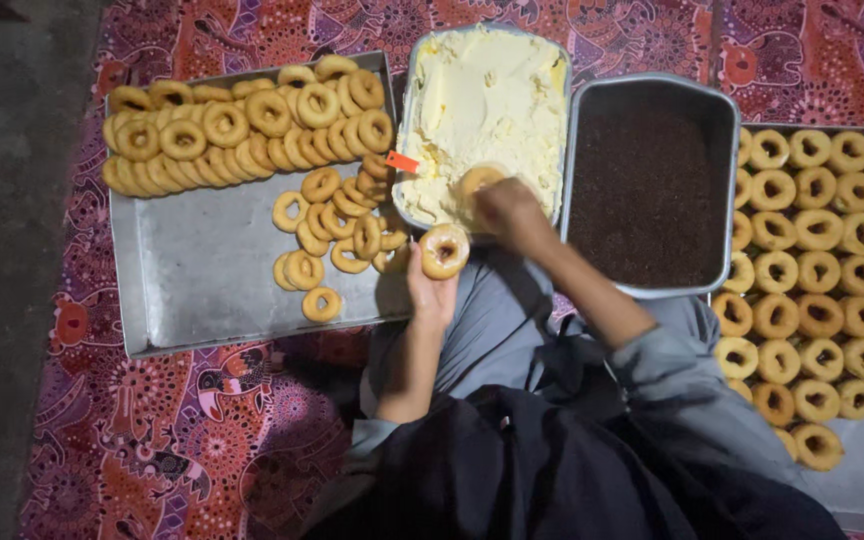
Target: The person fills ring-shaped donuts with a white cream and then dips them into a dark granular topping. They place the finished donuts onto a metal tray.
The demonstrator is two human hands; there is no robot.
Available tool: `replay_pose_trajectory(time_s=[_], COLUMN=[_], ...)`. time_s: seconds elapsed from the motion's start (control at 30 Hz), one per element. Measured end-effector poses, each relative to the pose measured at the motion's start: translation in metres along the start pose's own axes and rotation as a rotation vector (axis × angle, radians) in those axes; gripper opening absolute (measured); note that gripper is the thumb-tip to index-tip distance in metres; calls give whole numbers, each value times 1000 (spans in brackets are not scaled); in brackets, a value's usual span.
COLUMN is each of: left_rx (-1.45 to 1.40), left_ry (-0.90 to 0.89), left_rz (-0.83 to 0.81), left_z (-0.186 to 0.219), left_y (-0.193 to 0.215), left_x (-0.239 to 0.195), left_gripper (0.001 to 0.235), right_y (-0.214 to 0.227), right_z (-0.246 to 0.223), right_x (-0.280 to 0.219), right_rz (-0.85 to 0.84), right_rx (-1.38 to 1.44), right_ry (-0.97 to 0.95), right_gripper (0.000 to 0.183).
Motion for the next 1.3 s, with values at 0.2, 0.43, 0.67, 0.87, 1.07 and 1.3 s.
replay_pose_trajectory(time_s=[0.2, 0.43, 0.67, 0.87, 1.07, 1.3], left_rx=[33, 153, 68, 216, 288, 1601], left_ry=[17, -51, -19, -2, 233, -474], left_rz=[-31, -93, -229, -161, -307, -578], left_z=[-4, 0, -14, -32, -113, -160], left_y=[-10, -28, -48, -38, -77, -193], left_x=[-8, -28, -38, -21, -39, -24], left_gripper=[65, 63, 64, 62, 54, 30], right_y=[5, 22, 17, 56, 91, 156], right_z=[-9, -18, -52, -32, 43, 173], right_x=[-14, -8, -44, -66, -124, -199], right_rz=[102, 62, 10, 157, 270, 209], right_rx=[222, -17, 285, 142, 57, -264], right_ry=[-99, 99, 276, -23, -239, -488], right_gripper=[30, 25, 24, 32, 28, 12])
Point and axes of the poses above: each hand's wrist, its own x-axis towards the middle knuckle, its own y-axis out of the back of the hand, z = x × y, the point moved 9 cm from there along x, towards the middle knuckle, and after that the axes turned 11 degrees about x, right-handed, at the moved point
